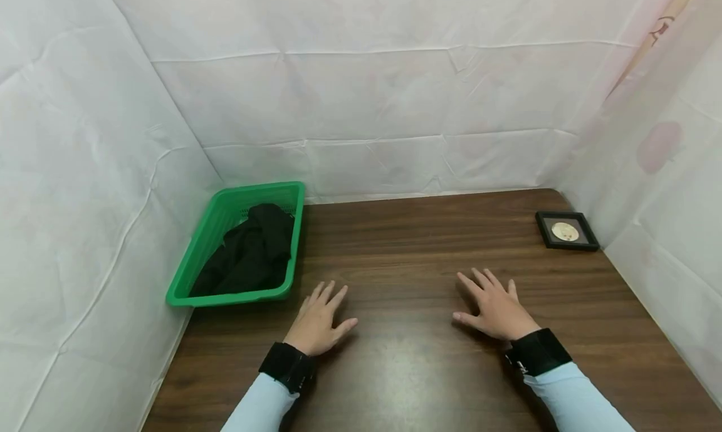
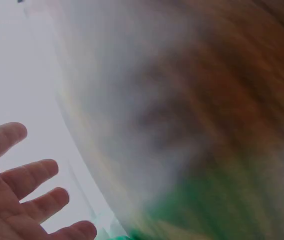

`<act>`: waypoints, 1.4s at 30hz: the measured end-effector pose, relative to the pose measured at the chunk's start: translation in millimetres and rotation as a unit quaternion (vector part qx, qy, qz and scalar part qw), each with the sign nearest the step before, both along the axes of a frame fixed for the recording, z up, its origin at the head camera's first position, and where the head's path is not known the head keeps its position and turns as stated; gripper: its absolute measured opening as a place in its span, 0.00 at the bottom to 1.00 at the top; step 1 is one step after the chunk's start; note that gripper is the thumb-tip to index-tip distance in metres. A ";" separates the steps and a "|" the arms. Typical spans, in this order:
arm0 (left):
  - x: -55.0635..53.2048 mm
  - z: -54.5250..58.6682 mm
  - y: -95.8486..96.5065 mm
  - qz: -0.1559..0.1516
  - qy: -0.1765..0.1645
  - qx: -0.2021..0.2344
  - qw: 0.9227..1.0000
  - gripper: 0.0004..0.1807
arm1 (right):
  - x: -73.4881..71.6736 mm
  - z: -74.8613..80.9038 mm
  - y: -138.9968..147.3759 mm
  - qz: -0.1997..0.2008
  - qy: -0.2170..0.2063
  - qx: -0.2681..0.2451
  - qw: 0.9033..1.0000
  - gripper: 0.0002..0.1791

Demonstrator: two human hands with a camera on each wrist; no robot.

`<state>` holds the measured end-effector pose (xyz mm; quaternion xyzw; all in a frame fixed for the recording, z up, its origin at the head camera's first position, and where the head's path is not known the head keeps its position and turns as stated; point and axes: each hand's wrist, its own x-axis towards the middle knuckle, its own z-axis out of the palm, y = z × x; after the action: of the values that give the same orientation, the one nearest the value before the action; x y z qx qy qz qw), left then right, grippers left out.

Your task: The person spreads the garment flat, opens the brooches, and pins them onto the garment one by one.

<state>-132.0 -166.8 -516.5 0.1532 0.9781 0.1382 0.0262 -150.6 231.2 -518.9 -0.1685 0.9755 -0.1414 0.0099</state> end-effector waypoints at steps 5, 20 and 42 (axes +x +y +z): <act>1.1 16.5 2.7 -0.033 0.004 0.019 0.999 0.40 | -4.6 10.6 -8.5 0.019 -0.001 -0.021 1.000 0.46; -33.3 121.0 -22.6 -0.048 0.098 0.069 0.992 0.39 | -11.0 32.0 -33.5 0.050 0.009 -0.067 0.996 0.47; -128.3 148.8 -121.0 0.217 -0.033 -0.070 0.973 0.54 | -13.4 37.6 -77.4 0.118 -0.066 -0.151 0.979 0.44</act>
<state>-260.4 -287.8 -367.7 -0.0699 0.9939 0.0768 0.0381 -164.1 153.9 -481.3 -0.2725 0.9132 -0.2959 0.0652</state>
